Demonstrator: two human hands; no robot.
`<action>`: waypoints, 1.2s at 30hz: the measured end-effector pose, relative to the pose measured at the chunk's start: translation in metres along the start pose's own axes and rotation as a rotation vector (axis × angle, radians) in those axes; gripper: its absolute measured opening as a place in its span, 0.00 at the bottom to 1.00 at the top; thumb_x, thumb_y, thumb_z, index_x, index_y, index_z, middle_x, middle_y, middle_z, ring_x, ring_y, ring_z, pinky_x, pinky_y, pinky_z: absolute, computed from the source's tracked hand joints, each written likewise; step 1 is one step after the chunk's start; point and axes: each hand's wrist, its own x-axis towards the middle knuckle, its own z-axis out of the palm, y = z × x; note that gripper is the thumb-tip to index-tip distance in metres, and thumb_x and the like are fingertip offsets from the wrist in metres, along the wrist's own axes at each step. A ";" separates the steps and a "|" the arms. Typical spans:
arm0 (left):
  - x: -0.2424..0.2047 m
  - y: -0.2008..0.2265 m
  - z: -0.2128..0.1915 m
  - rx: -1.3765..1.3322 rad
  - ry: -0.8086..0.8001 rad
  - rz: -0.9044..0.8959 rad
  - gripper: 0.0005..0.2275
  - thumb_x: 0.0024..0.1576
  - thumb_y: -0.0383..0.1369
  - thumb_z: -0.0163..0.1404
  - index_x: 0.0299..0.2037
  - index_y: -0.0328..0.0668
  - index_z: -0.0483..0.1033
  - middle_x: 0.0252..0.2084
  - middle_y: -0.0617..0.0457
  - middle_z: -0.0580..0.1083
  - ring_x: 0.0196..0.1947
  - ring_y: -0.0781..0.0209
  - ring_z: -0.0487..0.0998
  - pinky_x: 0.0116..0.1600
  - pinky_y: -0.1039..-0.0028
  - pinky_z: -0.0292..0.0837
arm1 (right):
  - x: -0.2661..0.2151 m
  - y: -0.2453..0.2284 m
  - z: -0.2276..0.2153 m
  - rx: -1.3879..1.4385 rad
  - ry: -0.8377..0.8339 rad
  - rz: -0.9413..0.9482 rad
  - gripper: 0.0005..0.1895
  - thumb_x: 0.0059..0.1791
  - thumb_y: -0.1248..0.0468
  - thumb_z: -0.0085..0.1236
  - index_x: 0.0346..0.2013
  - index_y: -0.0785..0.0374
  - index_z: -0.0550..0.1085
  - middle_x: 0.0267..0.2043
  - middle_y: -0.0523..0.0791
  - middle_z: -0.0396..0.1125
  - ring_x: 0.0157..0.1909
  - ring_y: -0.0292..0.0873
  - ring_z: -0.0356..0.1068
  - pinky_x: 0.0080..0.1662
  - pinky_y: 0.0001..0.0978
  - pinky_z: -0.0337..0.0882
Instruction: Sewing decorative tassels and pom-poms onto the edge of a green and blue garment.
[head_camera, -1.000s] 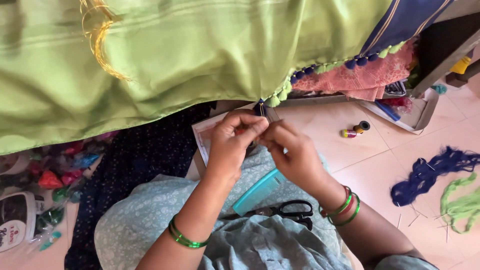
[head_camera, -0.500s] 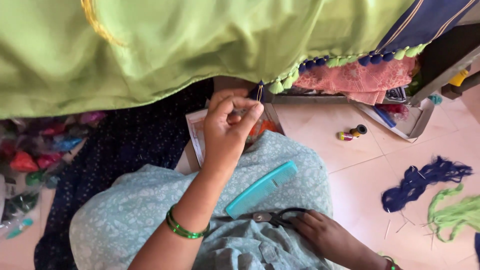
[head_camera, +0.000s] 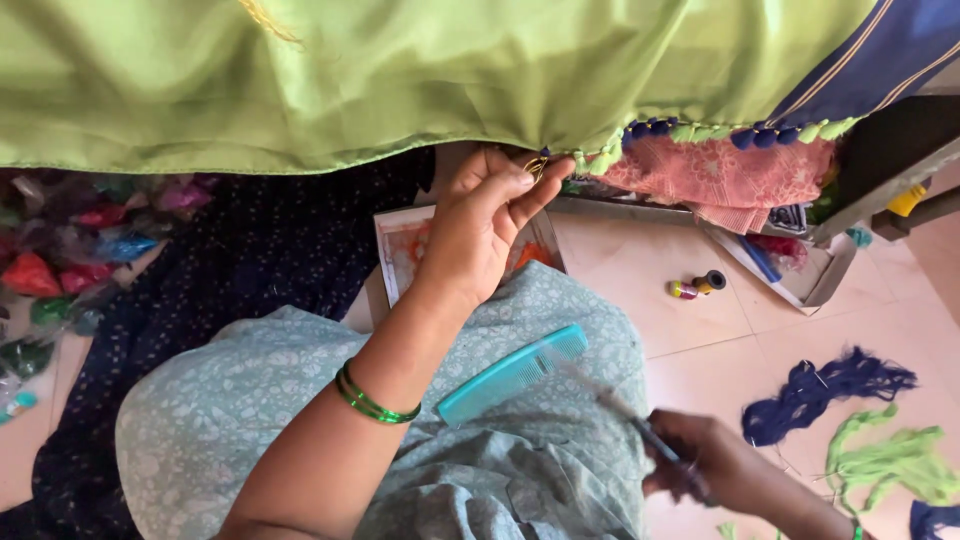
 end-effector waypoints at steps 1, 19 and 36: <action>-0.003 0.000 0.001 0.004 -0.001 0.003 0.06 0.63 0.21 0.46 0.33 0.36 0.68 0.48 0.45 0.77 0.58 0.48 0.79 0.63 0.65 0.76 | -0.001 -0.007 -0.008 -0.001 -0.001 -0.004 0.11 0.45 0.68 0.66 0.37 0.65 0.72 0.26 0.44 0.77 0.26 0.35 0.78 0.26 0.31 0.76; -0.013 0.010 0.005 0.056 -0.010 0.004 0.06 0.62 0.20 0.43 0.34 0.37 0.68 0.54 0.37 0.76 0.60 0.43 0.77 0.67 0.55 0.74 | 0.028 -0.077 -0.054 0.161 0.034 -0.304 0.19 0.45 0.56 0.67 0.34 0.67 0.70 0.18 0.39 0.59 0.15 0.31 0.56 0.17 0.24 0.53; 0.034 0.007 -0.024 0.623 0.022 0.113 0.07 0.58 0.26 0.59 0.45 0.33 0.80 0.43 0.55 0.81 0.44 0.69 0.79 0.54 0.77 0.74 | -0.007 -0.095 -0.070 -0.175 0.487 0.068 0.18 0.39 0.65 0.75 0.32 0.66 0.72 0.17 0.44 0.63 0.18 0.36 0.56 0.22 0.32 0.55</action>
